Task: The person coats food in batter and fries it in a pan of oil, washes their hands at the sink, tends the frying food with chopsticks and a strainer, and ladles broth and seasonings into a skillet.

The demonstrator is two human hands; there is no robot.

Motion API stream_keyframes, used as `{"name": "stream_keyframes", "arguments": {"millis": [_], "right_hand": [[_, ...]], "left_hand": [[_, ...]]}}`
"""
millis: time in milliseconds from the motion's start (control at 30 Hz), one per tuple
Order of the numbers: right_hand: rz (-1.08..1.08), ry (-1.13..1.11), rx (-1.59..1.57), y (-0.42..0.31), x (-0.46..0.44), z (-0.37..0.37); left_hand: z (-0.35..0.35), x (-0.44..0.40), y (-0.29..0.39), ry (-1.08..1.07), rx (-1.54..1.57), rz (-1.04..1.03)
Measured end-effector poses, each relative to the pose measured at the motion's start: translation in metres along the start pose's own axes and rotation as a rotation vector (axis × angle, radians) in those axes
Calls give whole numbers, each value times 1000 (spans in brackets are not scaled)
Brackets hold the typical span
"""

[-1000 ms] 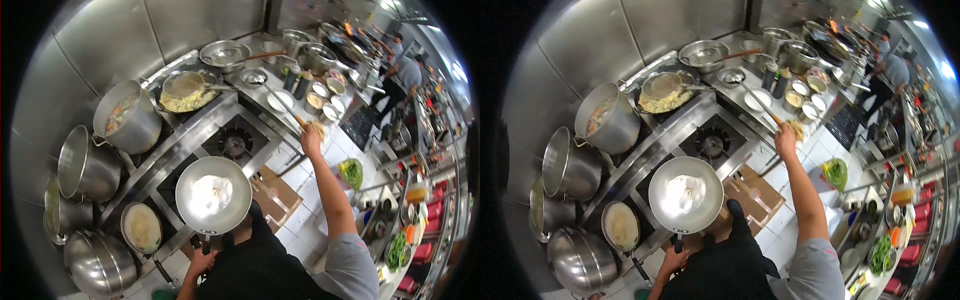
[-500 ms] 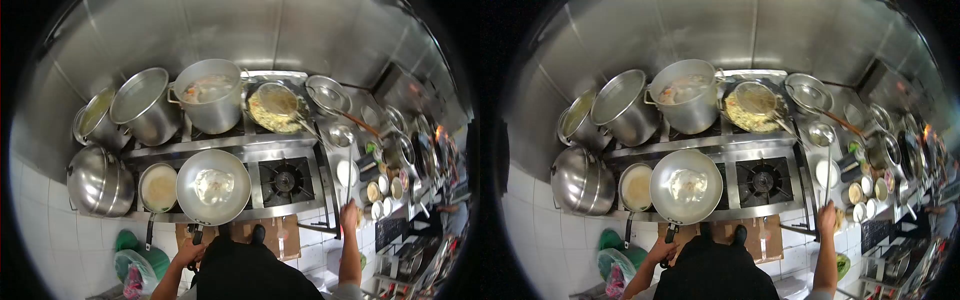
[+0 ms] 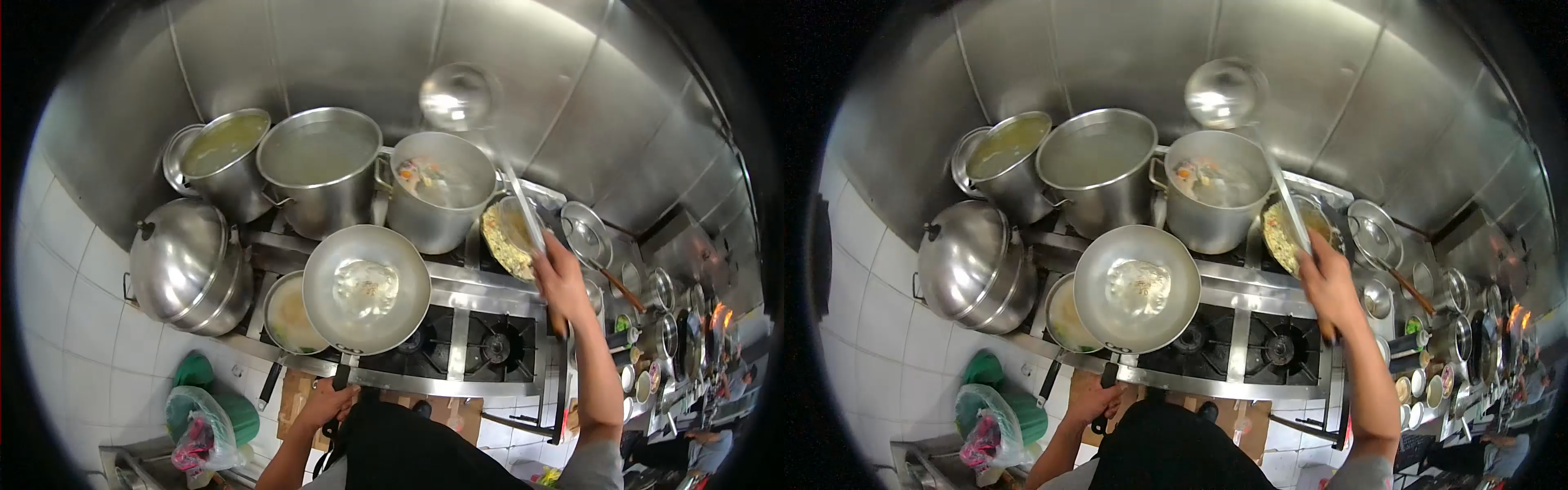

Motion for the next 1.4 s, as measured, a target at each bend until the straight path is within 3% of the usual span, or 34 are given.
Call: {"name": "stream_keyframes", "arguments": {"millis": [67, 133, 167, 233, 367, 467, 533, 567, 633, 667, 767, 933, 1133, 1400], "right_hand": [[2, -169, 138, -47, -55, -40], [317, -150, 493, -59, -118, -83], [331, -155, 497, -66, -140, -99], [346, -220, 847, -82, -171, -140], [383, -183, 887, -97, -200, -173], [419, -299, 1008, -113, -207, -192], [-170, -654, 180, -95, -210, -204], [-169, -650, 178, -99, -213, -201], [-395, -723, -251, -93, -211, -205], [-393, -726, -252, -93, -213, -202], [-579, -848, -639, -89, -197, -196], [-493, -813, -591, -123, -157, -153], [-376, -776, -359, -155, -98, -87], [-636, -739, -271, -126, -14, -72]], "left_hand": [[8, 5, 9, 19, 32, -2], [19, 11, 21, 34, 57, -1], [24, 15, 28, 49, -12, 12], [31, 22, 35, 55, -49, 14], [42, 22, 36, -1, 18, -31], [46, 27, 50, 4, 63, -34], [51, 27, 52, 6, 104, -16], [51, 28, 57, 5, 99, -18], [50, 32, 73, -24, 116, -33], [51, 32, 79, -20, 115, -33], [55, 29, 85, 0, 112, -26], [54, 22, 95, -32, 186, 42], [59, 14, 104, -43, 178, -20], [48, 13, 106, -70, 242, -28]]}}
Point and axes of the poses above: each hand's wrist, its own x-axis away from the middle knuckle, its own z-axis out of the back of the hand, y = z × x, the point moved 8 cm from there along -x, towards the middle knuckle, and after that the axes turned 7 degrees about -y, right-handed, at the moved point
